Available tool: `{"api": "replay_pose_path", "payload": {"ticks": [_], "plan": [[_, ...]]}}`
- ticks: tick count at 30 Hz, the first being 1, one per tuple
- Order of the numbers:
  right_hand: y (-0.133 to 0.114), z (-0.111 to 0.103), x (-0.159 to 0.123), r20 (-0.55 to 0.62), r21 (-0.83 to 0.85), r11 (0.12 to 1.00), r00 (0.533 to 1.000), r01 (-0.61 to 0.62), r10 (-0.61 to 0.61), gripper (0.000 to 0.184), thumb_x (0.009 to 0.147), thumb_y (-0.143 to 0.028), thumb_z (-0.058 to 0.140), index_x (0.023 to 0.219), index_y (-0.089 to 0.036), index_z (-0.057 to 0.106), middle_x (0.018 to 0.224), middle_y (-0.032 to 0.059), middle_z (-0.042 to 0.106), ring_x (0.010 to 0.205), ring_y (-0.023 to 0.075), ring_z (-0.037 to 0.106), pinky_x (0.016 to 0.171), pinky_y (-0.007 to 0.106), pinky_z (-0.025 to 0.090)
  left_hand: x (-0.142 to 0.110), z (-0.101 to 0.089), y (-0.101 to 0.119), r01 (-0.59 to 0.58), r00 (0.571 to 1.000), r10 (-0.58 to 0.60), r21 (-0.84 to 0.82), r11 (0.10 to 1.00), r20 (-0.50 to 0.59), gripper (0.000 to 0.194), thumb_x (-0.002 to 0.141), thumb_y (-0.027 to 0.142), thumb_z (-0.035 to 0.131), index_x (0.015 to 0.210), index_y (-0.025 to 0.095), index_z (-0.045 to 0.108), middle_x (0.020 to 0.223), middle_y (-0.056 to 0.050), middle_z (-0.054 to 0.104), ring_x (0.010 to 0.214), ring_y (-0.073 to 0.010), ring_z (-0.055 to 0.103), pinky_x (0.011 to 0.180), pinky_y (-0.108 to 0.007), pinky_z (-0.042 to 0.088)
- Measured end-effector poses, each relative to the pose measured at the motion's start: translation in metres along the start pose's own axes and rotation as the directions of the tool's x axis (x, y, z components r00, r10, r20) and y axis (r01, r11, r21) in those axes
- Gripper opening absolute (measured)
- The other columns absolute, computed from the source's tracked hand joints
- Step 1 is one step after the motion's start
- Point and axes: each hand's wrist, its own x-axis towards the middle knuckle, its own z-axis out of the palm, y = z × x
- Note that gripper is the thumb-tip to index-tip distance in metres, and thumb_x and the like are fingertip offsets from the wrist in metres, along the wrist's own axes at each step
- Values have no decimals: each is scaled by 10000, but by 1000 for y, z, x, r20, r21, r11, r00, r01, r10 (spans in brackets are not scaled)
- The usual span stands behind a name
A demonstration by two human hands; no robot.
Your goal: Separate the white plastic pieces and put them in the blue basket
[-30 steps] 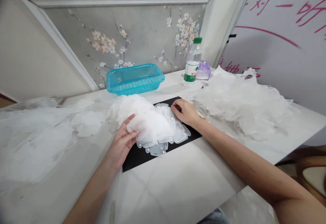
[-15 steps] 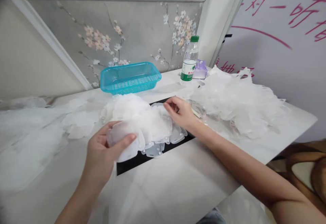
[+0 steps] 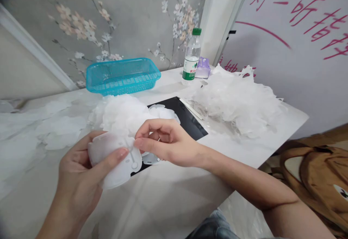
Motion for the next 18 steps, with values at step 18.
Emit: {"api": "replay_pose_path", "payload": {"ticks": [18], "plan": [[20, -11, 9, -185, 88, 996, 983, 15, 1, 158, 838, -288, 591, 741, -172, 548, 569, -74, 501, 358, 18, 405, 361, 179, 263, 6, -3, -6, -12, 977, 79, -320, 947, 198, 243, 636, 164, 752, 869, 228, 726, 776, 10, 689, 674, -94, 632, 588, -124, 504]]}}
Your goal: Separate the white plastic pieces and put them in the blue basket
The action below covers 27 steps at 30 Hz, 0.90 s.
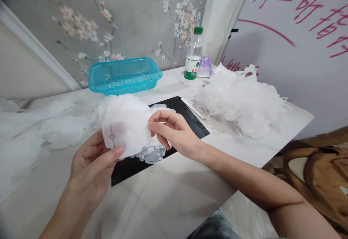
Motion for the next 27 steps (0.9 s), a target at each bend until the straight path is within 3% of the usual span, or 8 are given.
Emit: {"api": "replay_pose_path", "payload": {"ticks": [6, 13, 17, 20, 22, 27], "plan": [[0, -1, -1, -26, -29, 999, 999, 26, -27, 163, 823, -298, 607, 735, -174, 550, 599, -69, 529, 354, 11, 400, 367, 182, 289, -1, -8, -3, 64, 998, -65, -42, 997, -15, 245, 667, 116, 682, 871, 238, 742, 885, 7, 696, 725, -81, 619, 599, -103, 494], [3, -3, 1, -47, -57, 998, 998, 32, -35, 181, 817, -319, 611, 729, -173, 551, 564, -72, 501, 359, 26, 406, 369, 188, 281, 0, -8, -1, 78, 997, -78, -104, 992, 1, 281, 622, 90, 612, 825, 224, 753, 767, 0, 693, 682, -99, 609, 602, -139, 511], [4, -3, 2, -60, -66, 997, 998, 33, -36, 183, 818, -310, 605, 719, -171, 539, 550, -75, 488, 355, 25, 408, 365, 184, 273, 4, -11, -6, 79, 996, -83, -137, 987, -21, 216, 643, 152, 594, 788, 189, 750, 813, -24, 702, 724, -122, 619, 608, -164, 519], [6, -4, 3, -102, -81, 996, 994, 24, -32, 191, 834, -317, 581, 729, -175, 507, 527, -89, 456, 343, 22, 404, 361, 176, 273, 6, -12, -17, 51, 996, -56, -78, 996, -71, 158, 694, 236, 632, 799, 180, 736, 821, -33, 693, 729, -136, 621, 593, -190, 521], [8, -4, 4, -114, -86, 996, 993, 4, -14, 193, 856, -359, 543, 788, -190, 480, 544, -100, 443, 331, 23, 401, 350, 172, 274, 7, -11, -26, 43, 992, -40, 18, 999, -120, 107, 698, 262, 691, 765, 180, 705, 720, -7, 662, 648, -110, 599, 565, -178, 501], [18, -4, 10, 113, -270, 958, 985, -99, 134, 282, 803, -402, 612, 907, -200, 446, 572, -103, 464, 347, 41, 423, 352, 183, 330, 8, -10, -44, 63, 980, -21, 214, 975, -197, 182, 691, 309, 724, 736, 156, 637, 622, 18, 600, 522, -77, 538, 534, -181, 465]]}}
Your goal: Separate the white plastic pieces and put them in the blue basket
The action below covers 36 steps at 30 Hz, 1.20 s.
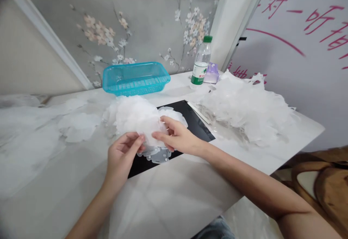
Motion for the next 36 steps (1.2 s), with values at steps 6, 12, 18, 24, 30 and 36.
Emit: {"api": "replay_pose_path", "payload": {"ticks": [6, 12, 18, 24, 30, 36], "plan": [[-3, -5, 44, -190, 45, 988, 972, 150, -139, 315, 731, -424, 675, 784, -179, 483, 610, -80, 496, 344, 20, 405, 343, 180, 295, 4, -14, -6, -92, 989, 98, 58, 994, -111, 222, 734, 359, 673, 709, 153, 592, 620, 21, 549, 560, -84, 516, 546, -186, 442], [-40, -39, 135, -196, 309, 938, 975, 160, -102, 422, 800, -567, 511, 951, -174, 545, 839, 47, 620, 645, 115, 599, 585, 246, 506, 11, -24, -11, -69, 986, 64, -26, 997, -153, 231, 716, 348, 673, 706, 155, 546, 601, 30, 534, 538, -81, 502, 528, -190, 424], [-37, -50, 142, -201, 99, 995, 979, -1, 21, 751, 891, -570, 227, 1465, -103, 98, 1502, 239, 196, 1102, 242, 597, 916, 424, 468, 12, -27, -14, -83, 991, 82, -2, 997, -102, 242, 744, 370, 646, 716, 162, 528, 593, 37, 503, 551, -84, 484, 539, -192, 419], [12, -22, 72, -78, -480, 875, 990, 63, -115, 681, 845, -590, 422, 1424, -248, 311, 1483, 116, 336, 1314, 276, 394, 1073, 494, 308, 13, -26, -16, -62, 992, 60, -13, 998, -115, 227, 745, 363, 637, 728, 163, 530, 600, 36, 508, 559, -90, 491, 537, -196, 405], [37, -4, 37, 133, -864, 438, 951, 249, -278, 765, 837, -611, 445, 1442, -166, 299, 1493, 199, 283, 1383, 338, 239, 1084, 581, 214, 13, -23, -19, -62, 991, 62, 4, 998, -121, 235, 743, 371, 639, 740, 165, 526, 600, 37, 506, 562, -92, 480, 569, -209, 403], [36, -9, 36, 179, -864, 426, 955, 268, -237, 1137, 702, -741, 508, 1492, -117, -21, 1525, 239, 139, 1416, 360, 107, 1102, 601, 132, 8, -20, -16, -82, 977, 117, 194, 978, -176, 195, 775, 364, 588, 830, 184, 535, 783, -19, 575, 742, -156, 553, 651, -253, 424]]}}
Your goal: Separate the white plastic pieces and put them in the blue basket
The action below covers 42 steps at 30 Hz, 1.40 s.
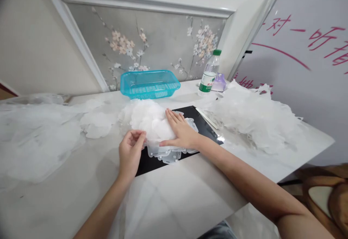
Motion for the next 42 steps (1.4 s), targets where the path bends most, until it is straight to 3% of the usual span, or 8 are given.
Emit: {"api": "replay_pose_path", "payload": {"ticks": [4, 7, 12, 18, 26, 30, 34, 42], "plan": [[-1, -5, -5, 20, -22, 999, 1000, 24, -23, 1251, 635, -751, 570, 1482, -67, -46, 1527, 263, 34, 1422, 363, 18, 1101, 606, 109, -6, 2, 6, -239, 969, 241, 389, 890, 46, 182, 770, 289, 580, 930, 211, 538, 997, -60, 603, 950, -228, 536, 749, -318, 418], [-4, -8, -8, -17, -61, 992, 994, 106, -108, 925, 754, -622, 572, 1462, -126, 245, 1536, 202, 109, 1422, 348, 83, 1095, 610, 128, -9, 2, 9, -344, 939, 295, 507, 790, 177, 74, 822, 268, 512, 791, 217, 554, 871, -41, 623, 873, -223, 540, 740, -317, 398], [-12, -16, -11, -144, 101, 961, 960, 256, -241, 300, 920, -348, 465, 1135, -237, 642, 1395, 82, 481, 1364, 266, 316, 1111, 564, 169, -11, 2, 9, -277, 960, 239, 362, 890, 145, 220, 913, 312, 395, 808, 216, 563, 836, -20, 607, 813, -178, 540, 712, -272, 383], [-28, -29, -13, -178, 606, 793, 982, 59, 63, 392, 934, -404, 408, 699, -190, 638, 1118, 73, 663, 1234, 224, 478, 1032, 420, 375, -13, 5, 9, -161, 987, 161, 20, 987, -16, 229, 918, 294, 379, 780, 205, 539, 641, 22, 479, 600, -119, 448, 565, -229, 351], [-35, -30, -14, -87, 685, 726, 981, -66, 172, 432, 900, -467, 438, 637, -171, 611, 885, 51, 643, 896, 184, 589, 819, 322, 465, -16, 5, 14, -97, 995, 97, -104, 990, -6, 310, 902, 337, 414, 672, 184, 556, 529, 26, 445, 508, -92, 418, 490, -207, 327], [-34, -28, -15, -172, 615, 788, 976, 0, 134, 334, 912, -391, 456, 772, -185, 679, 977, 62, 683, 933, 185, 625, 822, 323, 493, -15, 5, 15, -71, 997, 75, -114, 991, 31, 329, 891, 351, 427, 664, 178, 589, 510, 23, 458, 499, -89, 427, 494, -200, 343], [-31, -17, -16, -351, 272, 914, 915, 301, -196, 300, 926, -297, 460, 1171, -216, 613, 1307, 99, 567, 1228, 192, 503, 1039, 394, 380, -17, 8, 18, 40, 985, -4, -210, 977, 171, 386, 879, 489, 419, 838, 179, 645, 749, -32, 634, 676, -139, 580, 552, -215, 431], [-36, -4, -20, -201, 183, 880, 893, 438, -403, 677, 834, -483, 565, 1404, -182, 358, 1501, 164, 279, 1409, 239, 205, 1113, 435, 274, -24, 17, 28, 431, 889, -242, -528, 732, 389, 204, 763, 298, 686, 945, 232, 623, 936, 15, 658, 890, -127, 628, 769, -205, 499]]}}
